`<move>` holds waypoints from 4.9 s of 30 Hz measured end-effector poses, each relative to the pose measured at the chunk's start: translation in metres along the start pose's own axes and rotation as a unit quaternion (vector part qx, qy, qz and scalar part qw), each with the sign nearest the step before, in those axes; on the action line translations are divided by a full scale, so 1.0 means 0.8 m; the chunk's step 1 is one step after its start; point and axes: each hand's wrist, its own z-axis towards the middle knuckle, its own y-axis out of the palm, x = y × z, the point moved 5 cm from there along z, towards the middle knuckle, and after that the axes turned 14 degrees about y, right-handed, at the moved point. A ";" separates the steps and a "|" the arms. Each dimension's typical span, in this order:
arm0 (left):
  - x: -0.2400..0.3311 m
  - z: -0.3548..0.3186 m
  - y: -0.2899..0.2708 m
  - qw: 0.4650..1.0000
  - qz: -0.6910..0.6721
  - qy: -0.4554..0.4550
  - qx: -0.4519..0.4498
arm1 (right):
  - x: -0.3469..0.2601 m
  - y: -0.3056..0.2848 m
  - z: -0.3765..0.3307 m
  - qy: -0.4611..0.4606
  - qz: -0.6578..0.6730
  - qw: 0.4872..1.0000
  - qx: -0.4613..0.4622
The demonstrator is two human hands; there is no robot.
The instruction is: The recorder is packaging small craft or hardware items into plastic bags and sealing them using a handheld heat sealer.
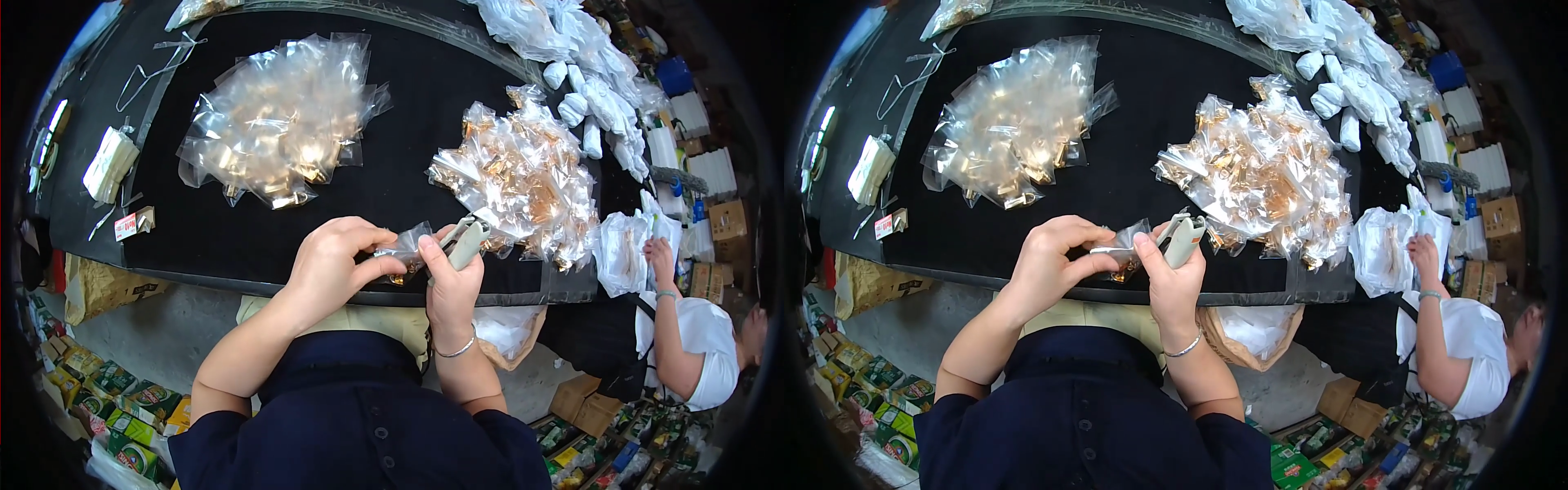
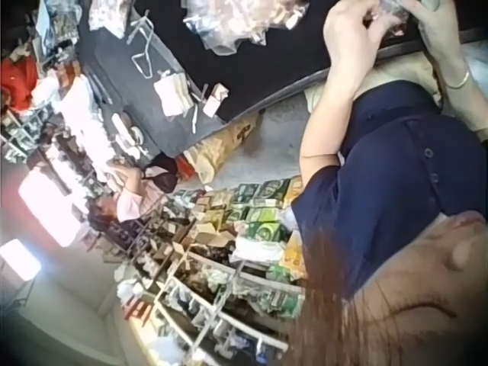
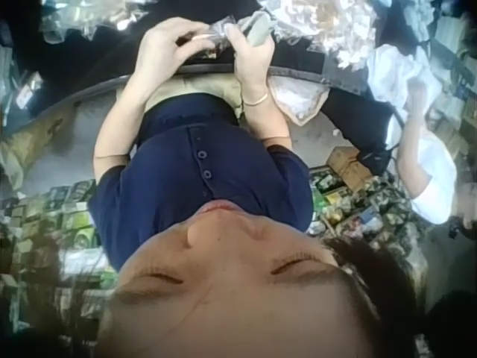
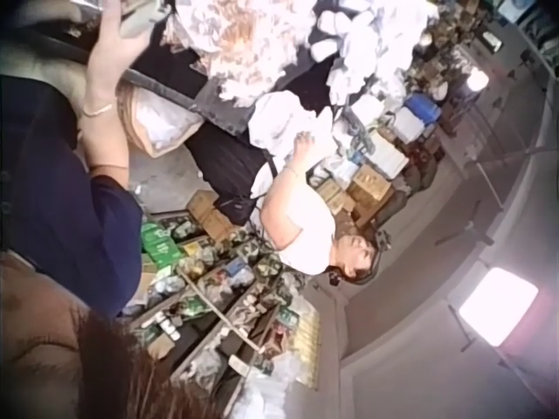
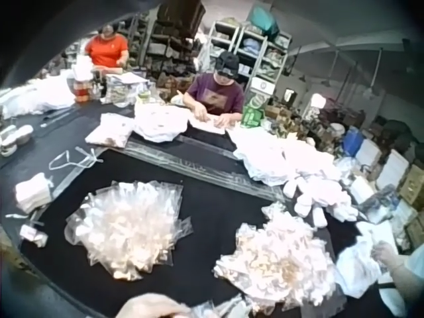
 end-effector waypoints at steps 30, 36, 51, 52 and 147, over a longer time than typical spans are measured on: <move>0.031 0.064 0.148 0.905 0.247 0.191 -0.287 | -0.097 -0.291 -0.002 -0.256 0.044 0.863 0.433; -0.003 0.121 0.179 0.889 0.291 0.249 -0.249 | -0.108 -0.374 0.078 -0.154 0.094 0.919 0.351; -0.059 0.212 0.135 0.880 0.388 0.158 -0.221 | -0.065 -0.193 0.129 -0.230 -0.135 0.863 0.428; -0.050 0.206 0.134 0.887 0.399 0.136 -0.187 | -0.065 -0.184 0.130 -0.227 -0.130 0.872 0.414; 0.041 -0.003 -0.039 0.987 0.024 0.142 0.078 | -0.150 0.153 0.207 -0.292 -0.254 0.914 -0.123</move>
